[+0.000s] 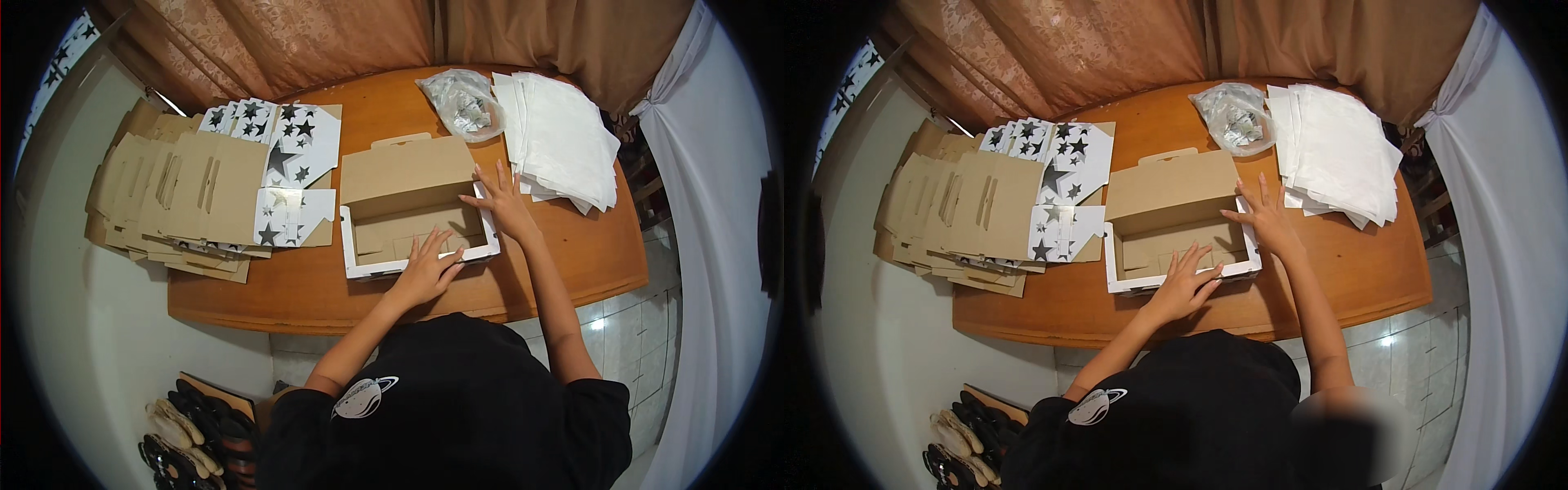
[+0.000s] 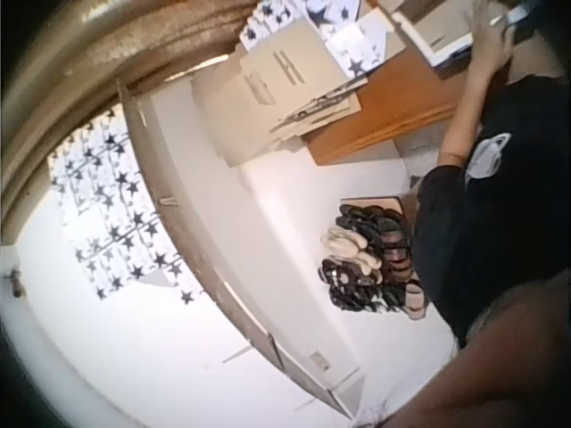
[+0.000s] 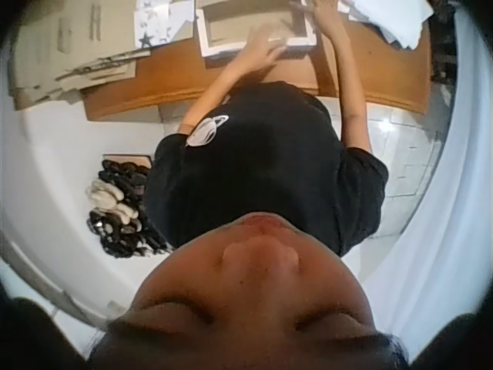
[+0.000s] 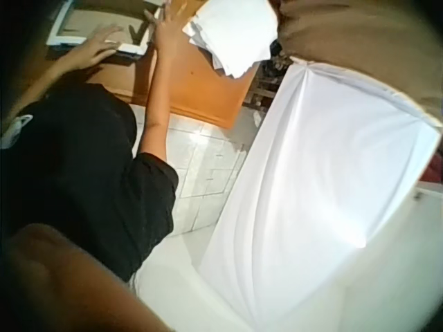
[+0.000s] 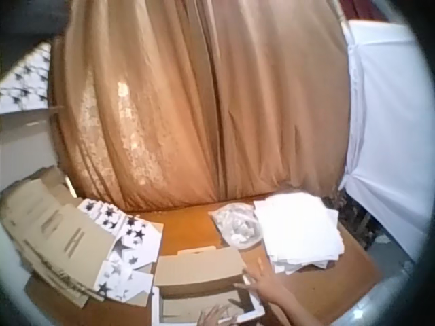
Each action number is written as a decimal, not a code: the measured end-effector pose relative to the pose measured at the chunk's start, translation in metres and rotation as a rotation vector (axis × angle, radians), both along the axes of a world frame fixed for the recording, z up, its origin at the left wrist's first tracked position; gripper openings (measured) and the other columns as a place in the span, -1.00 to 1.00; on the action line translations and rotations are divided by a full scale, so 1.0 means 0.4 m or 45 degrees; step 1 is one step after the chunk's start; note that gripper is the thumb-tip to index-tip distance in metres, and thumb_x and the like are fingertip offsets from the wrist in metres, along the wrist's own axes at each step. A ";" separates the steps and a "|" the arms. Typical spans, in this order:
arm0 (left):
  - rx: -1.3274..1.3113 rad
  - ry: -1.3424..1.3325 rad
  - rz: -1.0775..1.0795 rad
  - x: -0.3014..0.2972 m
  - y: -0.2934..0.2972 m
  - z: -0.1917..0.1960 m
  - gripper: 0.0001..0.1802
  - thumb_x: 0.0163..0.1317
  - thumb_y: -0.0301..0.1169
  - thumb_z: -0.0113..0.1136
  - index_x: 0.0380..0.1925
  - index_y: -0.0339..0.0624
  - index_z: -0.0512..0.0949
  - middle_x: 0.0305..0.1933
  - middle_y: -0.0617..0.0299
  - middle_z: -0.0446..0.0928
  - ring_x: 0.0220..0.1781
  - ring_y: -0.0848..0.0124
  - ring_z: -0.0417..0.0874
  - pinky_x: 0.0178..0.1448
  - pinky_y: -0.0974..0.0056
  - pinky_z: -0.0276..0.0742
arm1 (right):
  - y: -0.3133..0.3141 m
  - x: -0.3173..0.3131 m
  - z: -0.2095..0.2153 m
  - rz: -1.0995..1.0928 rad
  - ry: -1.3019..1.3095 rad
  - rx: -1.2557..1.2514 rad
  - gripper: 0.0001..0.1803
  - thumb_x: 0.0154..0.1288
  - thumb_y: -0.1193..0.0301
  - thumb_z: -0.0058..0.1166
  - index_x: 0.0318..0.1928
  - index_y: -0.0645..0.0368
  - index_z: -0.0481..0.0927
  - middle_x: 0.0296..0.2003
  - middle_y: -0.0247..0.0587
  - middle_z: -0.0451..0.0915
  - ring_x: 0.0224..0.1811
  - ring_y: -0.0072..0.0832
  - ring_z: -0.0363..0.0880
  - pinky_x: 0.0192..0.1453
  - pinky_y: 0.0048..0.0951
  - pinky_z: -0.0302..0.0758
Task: Assemble cardboard shoe boxes and place them on a shelf.
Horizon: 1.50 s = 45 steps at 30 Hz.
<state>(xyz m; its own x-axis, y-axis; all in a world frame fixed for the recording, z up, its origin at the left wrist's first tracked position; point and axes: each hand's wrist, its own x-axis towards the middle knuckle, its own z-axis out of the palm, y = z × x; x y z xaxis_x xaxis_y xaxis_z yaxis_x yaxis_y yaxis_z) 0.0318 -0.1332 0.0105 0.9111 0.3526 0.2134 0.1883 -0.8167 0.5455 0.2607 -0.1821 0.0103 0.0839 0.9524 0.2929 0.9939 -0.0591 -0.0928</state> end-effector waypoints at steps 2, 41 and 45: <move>-0.006 0.048 0.005 -0.006 0.014 0.020 -0.62 0.23 -0.20 -0.02 0.02 -0.04 0.45 0.27 0.01 0.15 0.38 0.03 0.01 0.32 -0.27 -0.25 | -0.010 -0.004 0.003 -0.011 0.067 0.000 -0.46 0.11 0.57 -0.09 0.01 -0.43 0.49 0.33 -0.32 0.02 0.39 0.02 -0.23 0.29 0.31 -0.22; 0.128 -0.149 0.024 0.295 0.145 0.122 -0.61 0.09 -0.24 0.12 -0.06 -0.09 0.49 -0.04 -0.01 0.49 -0.04 0.10 0.52 -0.02 0.15 0.45 | -0.117 0.009 0.103 -0.254 0.676 0.304 -0.64 0.18 0.45 -0.03 0.03 0.09 0.45 0.10 -0.13 0.38 0.24 -0.05 0.19 0.31 -0.01 0.02; 0.285 -0.041 -0.332 0.502 0.114 0.063 -0.57 0.10 -0.24 0.11 -0.03 -0.17 0.45 0.06 0.00 0.43 0.05 0.09 0.46 0.06 0.15 0.42 | -0.139 0.182 -0.045 -0.769 0.608 0.560 -0.63 0.13 0.45 0.01 0.01 0.08 0.47 0.07 -0.15 0.40 0.23 -0.06 0.22 0.32 0.11 -0.10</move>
<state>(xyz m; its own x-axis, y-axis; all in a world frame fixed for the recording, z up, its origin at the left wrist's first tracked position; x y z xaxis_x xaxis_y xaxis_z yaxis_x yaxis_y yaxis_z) 0.2326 -0.0875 0.0359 0.9560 0.0497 0.2892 -0.0571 -0.9353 0.3493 0.3335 -0.2376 -0.0076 0.7430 0.5151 0.4273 0.6539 -0.4227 -0.6274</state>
